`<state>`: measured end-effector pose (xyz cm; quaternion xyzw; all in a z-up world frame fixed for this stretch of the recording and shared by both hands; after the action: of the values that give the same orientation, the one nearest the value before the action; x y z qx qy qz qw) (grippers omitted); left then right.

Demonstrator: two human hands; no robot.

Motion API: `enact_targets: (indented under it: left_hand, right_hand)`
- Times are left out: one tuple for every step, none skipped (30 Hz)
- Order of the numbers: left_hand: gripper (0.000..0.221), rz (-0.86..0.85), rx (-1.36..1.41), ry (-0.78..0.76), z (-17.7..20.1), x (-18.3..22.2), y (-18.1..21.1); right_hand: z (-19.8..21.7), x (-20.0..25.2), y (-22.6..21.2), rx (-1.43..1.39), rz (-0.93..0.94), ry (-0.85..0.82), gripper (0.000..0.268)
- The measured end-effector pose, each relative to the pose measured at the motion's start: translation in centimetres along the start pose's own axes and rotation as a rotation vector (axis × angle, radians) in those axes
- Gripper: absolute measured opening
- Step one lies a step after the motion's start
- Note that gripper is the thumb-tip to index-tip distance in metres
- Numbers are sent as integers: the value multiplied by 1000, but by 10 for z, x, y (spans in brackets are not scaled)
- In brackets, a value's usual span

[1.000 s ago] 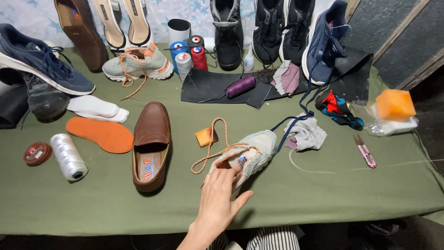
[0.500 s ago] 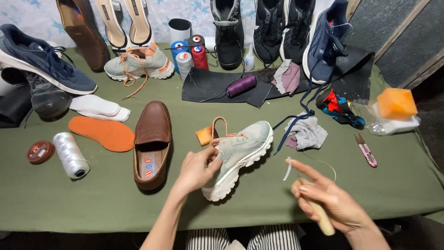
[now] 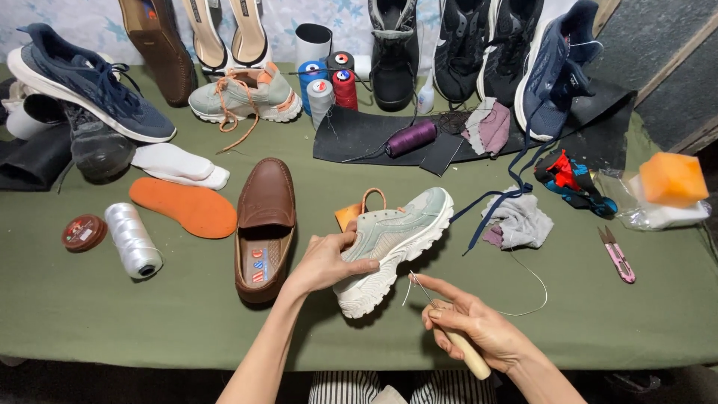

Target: Hand-sewing the upper part of a sneaker using a sewing awl and thread at a repair bench.

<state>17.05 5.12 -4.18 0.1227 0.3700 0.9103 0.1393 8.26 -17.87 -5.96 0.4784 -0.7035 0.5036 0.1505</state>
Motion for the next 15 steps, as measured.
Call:
enact_targets:
  left_hand:
    - [57, 50, 5, -16, -1, 1, -1]
    - [56, 101, 9, -33, -1, 1, -1]
    - [56, 100, 8, -35, -3, 1, -2]
    - [58, 87, 7, -32, -5, 0, -2]
    - [61, 73, 4, -27, -5, -1, -1]
    - [61, 71, 3, -28, -7, -2, -4]
    - [62, 40, -4, -18, -9, -3, -4]
    - [64, 9, -11, -7, -10, -4, -4]
    - [64, 10, -12, -7, -12, -4, -4]
    - [65, -33, -30, 0, -13, -6, -1]
    - [66, -75, -49, 6, -14, -7, 3]
    - [66, -75, -49, 6, -15, -7, 2]
    - [66, -88, -66, 8, -16, -8, 2]
    - [67, -100, -83, 10, -18, -9, 2]
    - [67, -100, -83, 8, -18, -9, 2]
  right_hand:
    - [0, -2, 0, 6, 5, 0, 67]
    - [1, -3, 0, 13, 10, 0, 67]
    - [1, -4, 0, 11, 11, 1, 67]
    - [1, -6, 0, 18, 9, 2, 67]
    - [1, -8, 0, 26, 9, 2, 67]
    - [0, -8, -2, 25, 12, 2, 67]
    - [-1, -9, -3, 55, 12, 4, 68]
    - [-2, -9, -4, 86, 12, 5, 68]
    - [-5, -7, -8, 86, 12, 4, 68]
    - [-7, -5, -11, 159, 4, 41, 67]
    - [-9, -3, -15, 231, -4, 78, 67]
    - [-12, -1, -18, 232, -4, 78, 67]
    - [-13, 1, -21, 308, -10, 103, 66]
    - [-15, 3, -24, 384, -15, 128, 65]
    - [-12, 2, -23, 383, -16, 129, 65]
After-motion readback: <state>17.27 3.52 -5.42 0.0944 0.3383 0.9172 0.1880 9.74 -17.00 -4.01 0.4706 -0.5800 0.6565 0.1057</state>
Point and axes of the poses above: each hand's wrist, its own x-axis away from the middle knuckle, its own z-axis out of the back of the hand, y = z × x, the point moved 8 cm from there along -x, towards the middle knuckle, and after that the axes turned 12 degrees about -z, right-handed, at the moved point
